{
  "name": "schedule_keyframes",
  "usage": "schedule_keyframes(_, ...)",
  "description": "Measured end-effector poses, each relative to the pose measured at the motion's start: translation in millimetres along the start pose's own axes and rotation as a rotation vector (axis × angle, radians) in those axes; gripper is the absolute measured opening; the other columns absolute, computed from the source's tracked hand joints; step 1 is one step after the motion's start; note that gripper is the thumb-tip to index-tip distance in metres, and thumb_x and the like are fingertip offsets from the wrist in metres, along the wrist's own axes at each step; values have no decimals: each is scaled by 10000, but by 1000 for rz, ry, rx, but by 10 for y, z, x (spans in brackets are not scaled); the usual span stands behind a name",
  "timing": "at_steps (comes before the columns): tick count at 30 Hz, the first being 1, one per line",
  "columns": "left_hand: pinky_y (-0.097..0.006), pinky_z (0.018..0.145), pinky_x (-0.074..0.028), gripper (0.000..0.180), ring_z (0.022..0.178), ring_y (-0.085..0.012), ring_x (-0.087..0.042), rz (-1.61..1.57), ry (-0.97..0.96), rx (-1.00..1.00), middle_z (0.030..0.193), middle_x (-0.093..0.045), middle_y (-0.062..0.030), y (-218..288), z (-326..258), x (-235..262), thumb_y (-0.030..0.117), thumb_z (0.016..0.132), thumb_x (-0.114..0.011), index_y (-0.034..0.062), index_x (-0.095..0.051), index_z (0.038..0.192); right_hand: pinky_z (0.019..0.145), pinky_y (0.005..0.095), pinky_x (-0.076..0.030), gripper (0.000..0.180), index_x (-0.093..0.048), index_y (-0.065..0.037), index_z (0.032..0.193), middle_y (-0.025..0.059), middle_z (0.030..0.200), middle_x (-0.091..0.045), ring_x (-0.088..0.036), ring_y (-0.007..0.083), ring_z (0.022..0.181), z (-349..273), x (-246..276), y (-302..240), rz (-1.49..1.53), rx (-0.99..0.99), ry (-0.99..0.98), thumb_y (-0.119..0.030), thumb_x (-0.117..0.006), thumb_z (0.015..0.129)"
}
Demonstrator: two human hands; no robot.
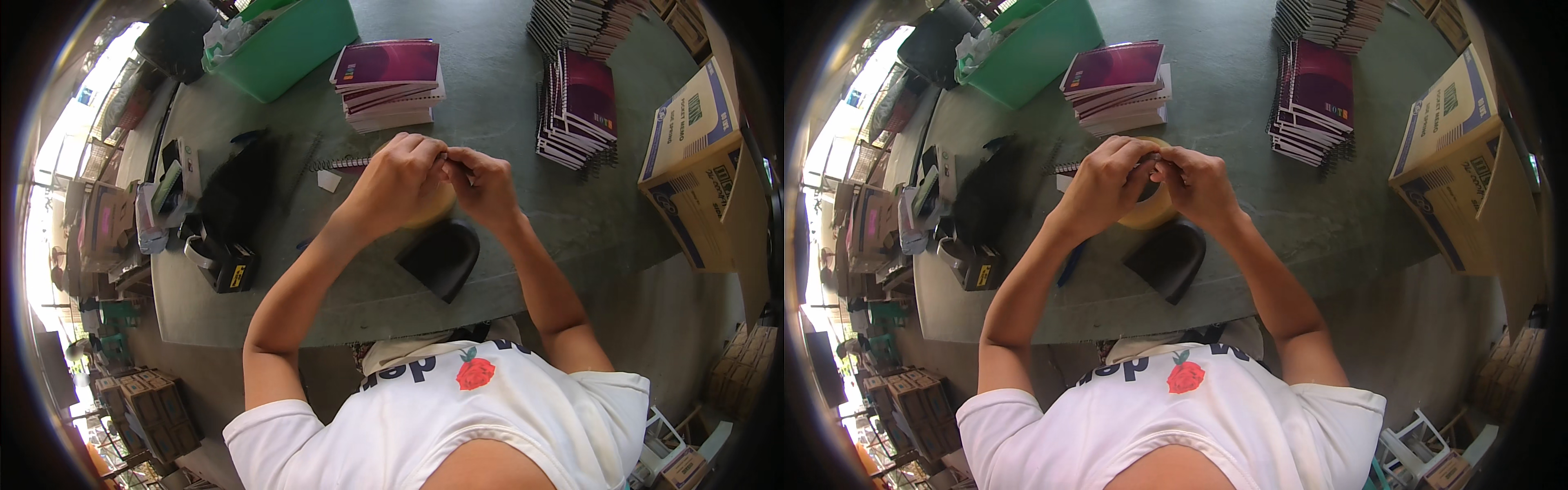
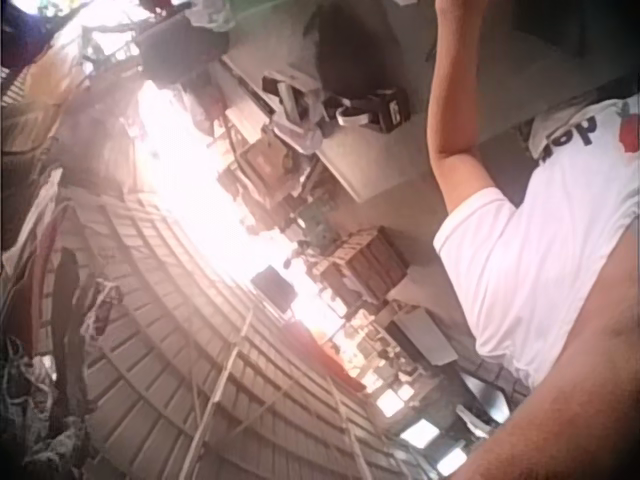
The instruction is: The person inserts a spiral coil into a notebook, trims the excess coil using pliers, and repeats this process for several notebooks, stacking them on the table.
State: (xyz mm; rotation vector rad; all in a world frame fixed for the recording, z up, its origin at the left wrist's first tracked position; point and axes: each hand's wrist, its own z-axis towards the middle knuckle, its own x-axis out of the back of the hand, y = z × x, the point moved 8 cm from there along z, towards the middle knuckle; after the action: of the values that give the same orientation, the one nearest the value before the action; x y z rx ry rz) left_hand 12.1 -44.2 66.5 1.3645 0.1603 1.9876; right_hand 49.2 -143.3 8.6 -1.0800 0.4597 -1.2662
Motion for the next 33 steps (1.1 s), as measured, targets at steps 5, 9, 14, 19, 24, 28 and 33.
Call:
schedule_keyframes(5, -395, 715, -467, 116, 814, -307, -565, 59, 61, 24, 827, -584, -115, -3, 2, 52, -3, 746, -618, 14, -596, 858, 642, 258, -546, 188, -623, 29, 1021, 131, 834, -681, -694, 176, 767, -8, -31, -110, 3, 1, -18, 27, -541, 852)
schedule_keyframes(9, -392, 697, -462, 149, 789, -299, -555, 112, 91, 15, 801, -567, -108, 12, -21, 40, -6, 706, -643, 25, -590, 842, 657, 253, -543, 184, -627, 30, 1013, 126, 834, -685, -692, 169, 755, -22, -60, -23, -25, 7, -55, 33, -544, 849)
schedule_keyframes(14, -395, 734, -470, 194, 866, -335, -595, 252, 105, 95, 944, -619, -139, -163, -49, 309, 47, 718, -680, 37, -616, 900, 704, 253, -531, 229, -589, 31, 1092, 126, 916, -678, -670, 159, 843, 69, 141, 254, 373, -117, 58, -29, -567, 872)
schedule_keyframes(19, -406, 785, -469, 314, 934, -359, -586, 124, -24, 182, 1026, -604, -173, 14, -55, 85, 104, 755, -703, 36, -592, 1041, 790, 270, -502, 430, -477, -1, 1242, 103, 1042, -625, -609, 149, 955, 216, 219, -42, 476, -65, 301, -177, -621, 877)
schedule_keyframes(24, -389, 799, -475, 285, 982, -331, -553, 155, 276, -189, 1069, -571, -149, 536, 88, 331, 166, 765, -705, 47, -616, 1008, 746, 289, -504, 487, -484, -16, 1232, 99, 989, -632, -618, 167, 875, 746, 1395, -456, 187, -45, 327, -221, -661, 828)
schedule_keyframes(28, -398, 848, -458, 344, 1009, -337, -563, 45, 134, 59, 1131, -572, -163, 14, -96, 314, 144, 785, -703, 53, -607, 1102, 931, 326, -425, 502, -447, -3, 1305, 187, 1221, -544, -539, 260, 1121, 743, 2190, -32, -251, -213, 399, -210, -594, 872)
schedule_keyframes(33, -380, 823, -465, 263, 980, -323, -576, -26, 1, 144, 1065, -596, -154, -239, -337, 27, 122, 800, -681, 32, -629, 1041, 1048, 334, -308, 549, -361, 25, 1366, 235, 1383, -401, -405, 300, 1278, 494, 2441, 727, -237, -462, 414, -224, -533, 908)
